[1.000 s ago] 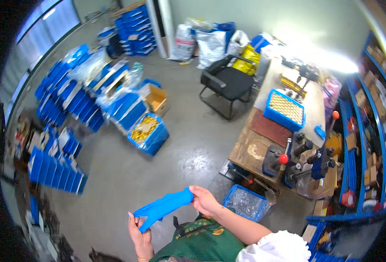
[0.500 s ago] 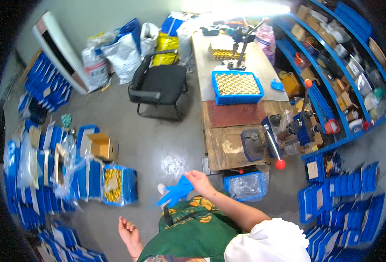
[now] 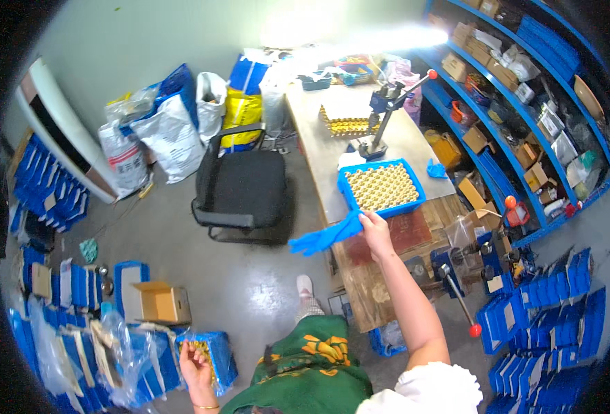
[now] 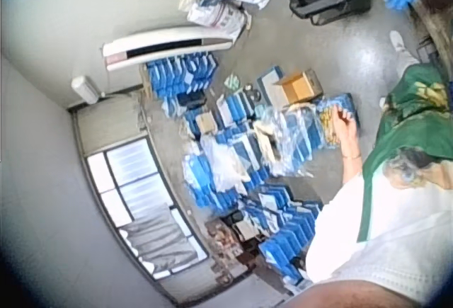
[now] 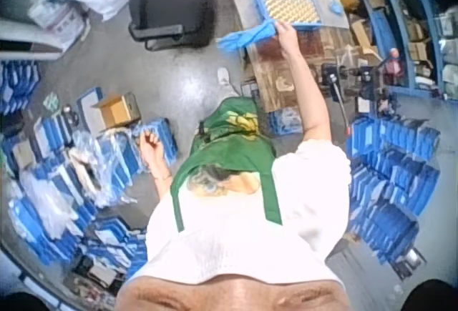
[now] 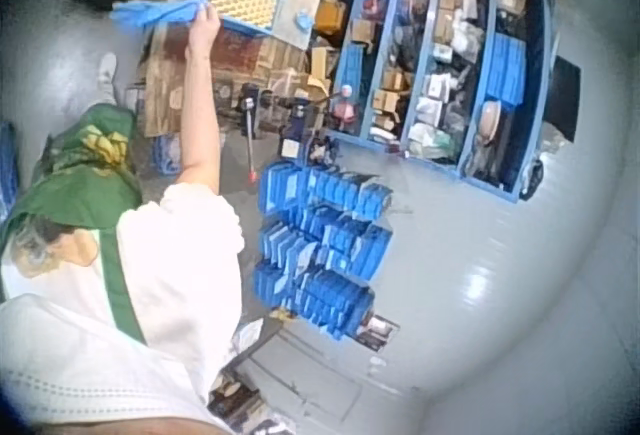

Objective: The person puts on gloves, unpacks ball bearings from a box, and inserts the bearings into metal components in a tray by hand.

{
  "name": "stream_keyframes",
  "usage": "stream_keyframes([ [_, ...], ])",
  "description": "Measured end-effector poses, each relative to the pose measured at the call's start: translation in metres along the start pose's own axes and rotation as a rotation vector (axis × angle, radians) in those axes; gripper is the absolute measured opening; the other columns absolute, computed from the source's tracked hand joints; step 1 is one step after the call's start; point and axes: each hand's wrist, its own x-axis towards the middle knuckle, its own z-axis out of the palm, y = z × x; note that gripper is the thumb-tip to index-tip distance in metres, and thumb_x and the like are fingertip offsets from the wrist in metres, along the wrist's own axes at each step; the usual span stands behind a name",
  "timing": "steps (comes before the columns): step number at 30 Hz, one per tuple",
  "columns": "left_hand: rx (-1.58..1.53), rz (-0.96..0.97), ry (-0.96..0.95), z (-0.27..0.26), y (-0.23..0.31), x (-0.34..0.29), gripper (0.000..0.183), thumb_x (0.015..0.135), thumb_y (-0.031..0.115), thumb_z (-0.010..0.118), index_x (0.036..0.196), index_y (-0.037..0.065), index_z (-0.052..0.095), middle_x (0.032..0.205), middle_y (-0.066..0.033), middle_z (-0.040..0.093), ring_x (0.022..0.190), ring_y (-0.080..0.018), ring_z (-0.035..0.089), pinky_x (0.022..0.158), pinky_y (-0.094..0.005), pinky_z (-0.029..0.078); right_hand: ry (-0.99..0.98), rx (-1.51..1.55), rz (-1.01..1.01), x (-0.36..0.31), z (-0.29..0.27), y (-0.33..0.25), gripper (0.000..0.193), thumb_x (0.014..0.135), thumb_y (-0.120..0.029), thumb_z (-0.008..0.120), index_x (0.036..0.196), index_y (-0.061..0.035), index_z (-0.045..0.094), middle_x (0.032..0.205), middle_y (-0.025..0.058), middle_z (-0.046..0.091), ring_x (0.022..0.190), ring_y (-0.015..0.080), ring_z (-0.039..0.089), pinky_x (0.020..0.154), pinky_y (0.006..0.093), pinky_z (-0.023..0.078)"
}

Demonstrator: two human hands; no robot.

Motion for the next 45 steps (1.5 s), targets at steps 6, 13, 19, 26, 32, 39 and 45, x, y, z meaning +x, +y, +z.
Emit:
stream_keyframes([
  [6, -0.050, -0.053, 0.003, 0.014, -0.025, 0.078, 0.012, 0.095, 0.020, 0.052, 0.092, 0.009, 0.057, 0.066, -0.0008, 0.055, 0.048, -0.0075, 0.047, 0.037, -0.0207, 0.038, -0.057, -0.042, -0.101, 0.128, 0.045, 0.015, 0.026, 0.089, -0.022, 0.061, 0.102, -0.0005, 0.066, 0.088, 0.0031, 0.065, 0.078, 0.0100, 0.058, 0.070, 0.0248, 0.047],
  [13, 0.141, -0.262, 0.074, 0.172, -0.058, 0.095, 0.026, 0.095, 0.020, 0.051, 0.072, 0.009, 0.050, 0.060, -0.0012, 0.046, 0.051, -0.0115, 0.040, 0.048, -0.0251, 0.037, -0.101, 0.058, 0.055, 0.243, 0.051, 0.013, 0.025, 0.092, -0.024, 0.057, 0.099, -0.0013, 0.065, 0.076, -0.0004, 0.061, 0.066, 0.0078, 0.054, 0.060, 0.0243, 0.045],
  [19, 0.320, -0.231, 0.083, 0.238, -0.052, 0.104, 0.020, 0.096, 0.019, 0.051, 0.078, 0.009, 0.049, 0.069, 0.0005, 0.047, 0.059, -0.0107, 0.041, 0.055, -0.0243, 0.038, 0.042, 0.068, 0.080, 0.315, 0.033, 0.003, 0.026, 0.090, -0.022, 0.057, 0.105, -0.0012, 0.064, 0.087, 0.0035, 0.066, 0.076, 0.0090, 0.058, 0.066, 0.0246, 0.047],
  [26, 0.536, -0.392, 0.058, 0.215, -0.034, 0.181, 0.020, 0.091, 0.026, 0.058, 0.081, 0.009, 0.054, 0.075, -0.0001, 0.055, 0.065, -0.0125, 0.051, 0.058, -0.0274, 0.044, 0.513, 0.277, 0.040, 0.359, -0.129, 0.007, 0.022, 0.090, -0.021, 0.058, 0.106, -0.0064, 0.063, 0.079, -0.0001, 0.064, 0.062, 0.0087, 0.057, 0.052, 0.0249, 0.047],
  [32, 0.895, -0.536, -0.103, 0.214, -0.068, 0.305, 0.021, 0.089, 0.026, 0.061, 0.095, 0.007, 0.056, 0.089, -0.0052, 0.059, 0.078, -0.0176, 0.056, 0.068, -0.0321, 0.048, 0.825, 0.018, -0.114, 0.388, -0.276, -0.046, 0.015, 0.092, -0.020, 0.056, 0.098, -0.0074, 0.062, 0.077, -0.0009, 0.062, 0.062, 0.0085, 0.059, 0.054, 0.0237, 0.051],
  [39, 1.112, -0.531, -0.081, 0.291, -0.122, 0.350, 0.027, 0.091, 0.027, 0.058, 0.105, 0.006, 0.051, 0.101, -0.0081, 0.055, 0.090, -0.0202, 0.053, 0.077, -0.0335, 0.045, 1.063, -0.796, -0.350, 0.461, -0.350, 0.007, 0.023, 0.087, -0.023, 0.059, 0.097, -0.0036, 0.066, 0.085, 0.0206, 0.065, 0.081, 0.0382, 0.063, 0.070, 0.0411, 0.051],
  [45, 1.241, -0.569, 0.032, 0.287, -0.150, 0.326, 0.034, 0.092, 0.029, 0.055, 0.114, 0.004, 0.047, 0.111, -0.0105, 0.052, 0.100, -0.0223, 0.050, 0.085, -0.0346, 0.043, 0.878, -1.135, 0.002, 0.510, -0.391, 0.158, 0.030, 0.085, -0.023, 0.059, 0.104, 0.0002, 0.061, 0.100, 0.0251, 0.061, 0.095, 0.0411, 0.058, 0.083, 0.0453, 0.047],
])
